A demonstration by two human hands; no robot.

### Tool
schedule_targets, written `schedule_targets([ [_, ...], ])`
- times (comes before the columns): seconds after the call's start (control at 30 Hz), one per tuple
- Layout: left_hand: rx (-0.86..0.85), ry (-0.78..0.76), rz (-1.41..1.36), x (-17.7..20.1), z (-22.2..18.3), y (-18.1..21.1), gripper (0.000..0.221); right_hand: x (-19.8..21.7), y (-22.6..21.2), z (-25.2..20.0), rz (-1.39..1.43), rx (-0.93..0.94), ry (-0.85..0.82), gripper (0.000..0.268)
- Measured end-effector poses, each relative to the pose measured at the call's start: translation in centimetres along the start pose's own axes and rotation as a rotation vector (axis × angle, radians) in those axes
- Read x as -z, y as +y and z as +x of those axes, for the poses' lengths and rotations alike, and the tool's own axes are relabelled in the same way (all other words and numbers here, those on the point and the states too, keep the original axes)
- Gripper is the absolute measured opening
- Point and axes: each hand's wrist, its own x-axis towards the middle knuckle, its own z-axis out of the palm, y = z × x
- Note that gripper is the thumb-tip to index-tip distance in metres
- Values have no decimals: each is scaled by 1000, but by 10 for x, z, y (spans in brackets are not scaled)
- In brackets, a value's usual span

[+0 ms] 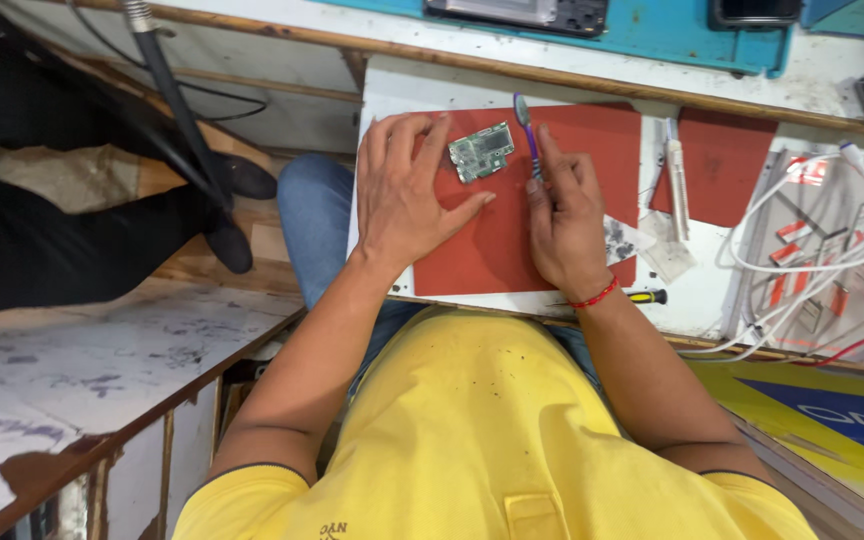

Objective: The person uses a small brush to repeatedly scrub the surface of a small circuit board placed on a red mat. The person holds the board with one hand and scrubs with the other, focusing on the same small area throughout the clip.

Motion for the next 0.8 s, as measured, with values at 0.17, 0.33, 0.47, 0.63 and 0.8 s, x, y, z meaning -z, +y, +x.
schedule_targets([
  [0.17, 37, -24, -24, -11, 0, -3, 57, -2, -8, 3, -296, -24, -102, 51],
  [0.33, 76, -42, -70, -14, -6, -10, 53, -8, -22, 3, -434, 48, -270, 56],
  [0.47, 57, -38, -51, -13, -5, -11, 55, 1, -26, 11, -496, 40, -233, 56],
  [0.63, 113, -71, -77, -17, 4, -10, 49, 7, -16, 8, -544, 11, -270, 50],
  [0.8, 106, -77, -6, -21, 4, -10, 57, 13, -7, 13, -538, 83, -216, 53],
])
